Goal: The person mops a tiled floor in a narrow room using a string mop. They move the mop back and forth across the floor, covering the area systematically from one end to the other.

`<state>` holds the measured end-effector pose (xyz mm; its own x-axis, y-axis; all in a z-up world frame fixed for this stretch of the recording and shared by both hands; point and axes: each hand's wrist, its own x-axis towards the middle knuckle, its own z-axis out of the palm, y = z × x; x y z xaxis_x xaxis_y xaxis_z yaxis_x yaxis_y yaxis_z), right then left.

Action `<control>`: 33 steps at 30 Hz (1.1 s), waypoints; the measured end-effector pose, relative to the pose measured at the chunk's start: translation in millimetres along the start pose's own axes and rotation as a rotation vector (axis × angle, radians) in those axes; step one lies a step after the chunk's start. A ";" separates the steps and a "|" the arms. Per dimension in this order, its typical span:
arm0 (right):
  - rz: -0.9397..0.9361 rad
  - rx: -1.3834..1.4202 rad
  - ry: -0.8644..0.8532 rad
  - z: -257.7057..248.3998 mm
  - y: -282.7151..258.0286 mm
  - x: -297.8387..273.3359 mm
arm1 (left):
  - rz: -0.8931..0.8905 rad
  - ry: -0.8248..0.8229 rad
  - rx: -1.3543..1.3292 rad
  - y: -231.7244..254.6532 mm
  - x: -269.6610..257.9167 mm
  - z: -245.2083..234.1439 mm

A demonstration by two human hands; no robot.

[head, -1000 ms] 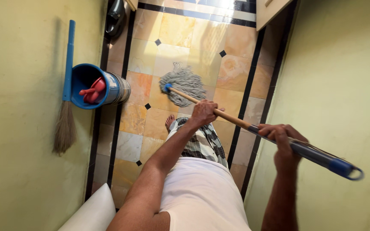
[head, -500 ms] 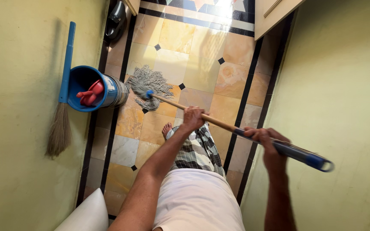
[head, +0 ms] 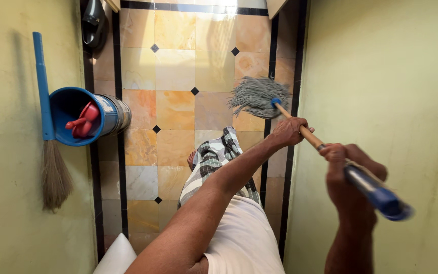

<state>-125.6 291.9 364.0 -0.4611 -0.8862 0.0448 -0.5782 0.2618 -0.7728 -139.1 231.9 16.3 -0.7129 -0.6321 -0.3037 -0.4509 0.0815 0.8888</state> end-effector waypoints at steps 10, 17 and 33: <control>-0.049 0.107 -0.046 -6.9 2.2 -79.8 | 0.222 0.006 0.246 -9.3 -111.6 -17.6; -0.098 0.407 -0.119 -7.9 22.2 -122.5 | 0.221 0.099 0.302 -55.5 -178.2 -53.9; 0.415 0.779 -0.159 125.3 117.8 -140.6 | -0.176 0.255 0.559 -250.2 -257.6 -85.7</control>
